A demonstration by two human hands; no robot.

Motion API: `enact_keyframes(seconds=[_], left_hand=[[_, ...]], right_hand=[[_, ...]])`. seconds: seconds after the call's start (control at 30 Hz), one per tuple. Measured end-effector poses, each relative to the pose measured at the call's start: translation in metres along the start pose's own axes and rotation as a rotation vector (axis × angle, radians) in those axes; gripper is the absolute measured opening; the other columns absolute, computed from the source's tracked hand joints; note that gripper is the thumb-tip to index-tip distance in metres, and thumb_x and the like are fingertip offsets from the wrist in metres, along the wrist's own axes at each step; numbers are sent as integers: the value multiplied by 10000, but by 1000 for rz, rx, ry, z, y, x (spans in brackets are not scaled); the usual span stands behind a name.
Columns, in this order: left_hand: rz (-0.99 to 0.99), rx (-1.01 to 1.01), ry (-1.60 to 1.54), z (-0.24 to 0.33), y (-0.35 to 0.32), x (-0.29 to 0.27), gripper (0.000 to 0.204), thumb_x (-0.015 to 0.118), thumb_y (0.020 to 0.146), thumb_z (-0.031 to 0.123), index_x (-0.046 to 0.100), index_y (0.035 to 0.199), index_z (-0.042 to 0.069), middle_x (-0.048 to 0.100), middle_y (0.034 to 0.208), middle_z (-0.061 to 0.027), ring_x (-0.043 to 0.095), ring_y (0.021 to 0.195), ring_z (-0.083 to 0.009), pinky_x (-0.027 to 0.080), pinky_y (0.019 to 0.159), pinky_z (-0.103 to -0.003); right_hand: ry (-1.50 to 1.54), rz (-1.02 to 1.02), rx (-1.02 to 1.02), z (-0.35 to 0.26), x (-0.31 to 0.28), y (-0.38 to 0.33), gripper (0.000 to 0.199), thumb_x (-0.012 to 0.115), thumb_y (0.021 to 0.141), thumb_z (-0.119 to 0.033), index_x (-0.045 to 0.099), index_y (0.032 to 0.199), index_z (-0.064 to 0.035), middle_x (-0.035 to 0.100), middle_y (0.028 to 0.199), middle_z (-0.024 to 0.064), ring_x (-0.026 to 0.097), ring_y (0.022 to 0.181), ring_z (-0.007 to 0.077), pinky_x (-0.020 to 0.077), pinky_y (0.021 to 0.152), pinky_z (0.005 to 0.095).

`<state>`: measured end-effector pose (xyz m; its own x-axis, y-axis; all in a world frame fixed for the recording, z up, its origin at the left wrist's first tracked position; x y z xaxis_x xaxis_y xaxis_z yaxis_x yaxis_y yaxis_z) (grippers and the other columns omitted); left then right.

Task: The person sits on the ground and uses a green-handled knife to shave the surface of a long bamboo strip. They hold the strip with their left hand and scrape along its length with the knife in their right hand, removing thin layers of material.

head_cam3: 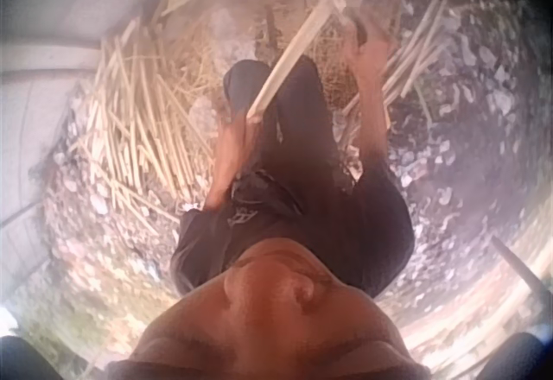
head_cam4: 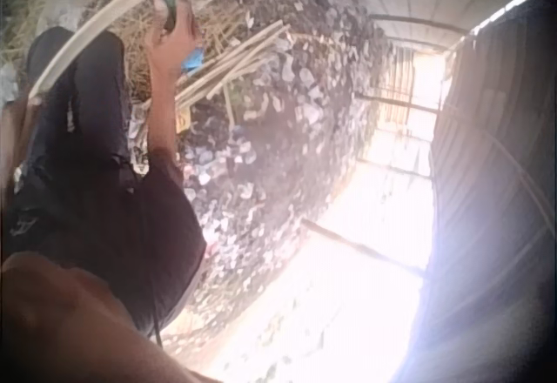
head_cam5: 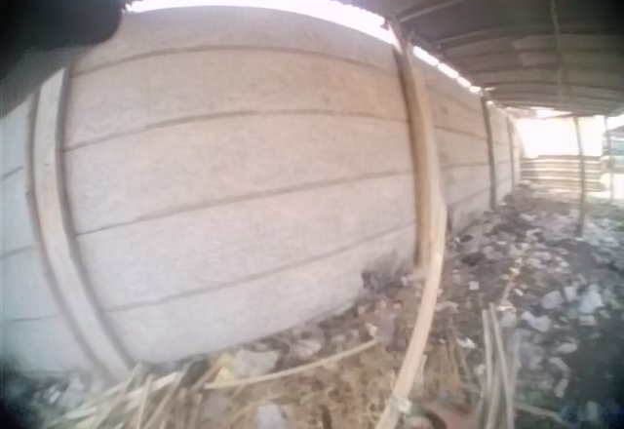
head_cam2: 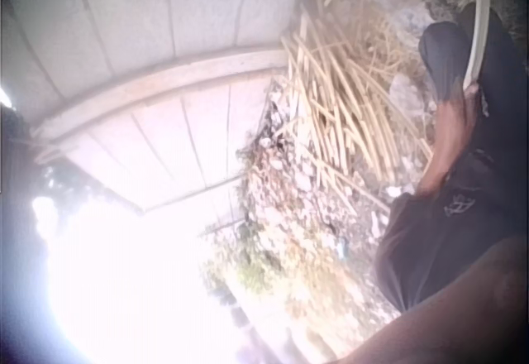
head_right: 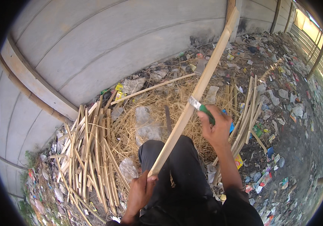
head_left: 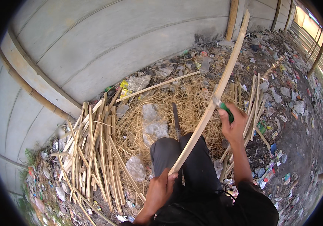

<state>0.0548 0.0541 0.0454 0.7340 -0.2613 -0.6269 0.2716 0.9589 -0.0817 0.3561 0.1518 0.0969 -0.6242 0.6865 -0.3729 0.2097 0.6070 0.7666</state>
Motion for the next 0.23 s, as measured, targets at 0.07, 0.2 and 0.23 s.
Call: enact_keyframes(seconds=[0.07,0.2,0.23], left_hand=[[-56,-17,-48,-8,-12,5,263,578,1131,245,661,1039,14,662,703,-231,694,671,-472,513,594,-513],[-92,-48,-162,-18,-12,8,275,585,1137,289,670,1077,34,681,717,-231,708,672,-466,521,599,-516],[-132,-115,-189,-23,-8,9,311,574,1144,339,684,1091,53,716,738,-199,762,694,-387,542,629,-488]], right_hand=[[-48,-25,150,26,-17,17,233,738,1035,-230,715,1015,1,646,693,89,577,547,156,418,522,303],[68,-50,127,37,-10,4,341,721,1058,-385,740,1024,-46,658,693,64,597,569,148,441,553,307],[150,-63,98,31,-2,-4,409,717,1055,-477,752,1035,-70,668,701,56,623,586,147,463,575,302]])
Point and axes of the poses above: each hand's wrist, its own y-axis towards the middle knuckle, its own x-axis out of the palm, z = x × y, the point moved 6 cm from there along y, towards the middle knuckle
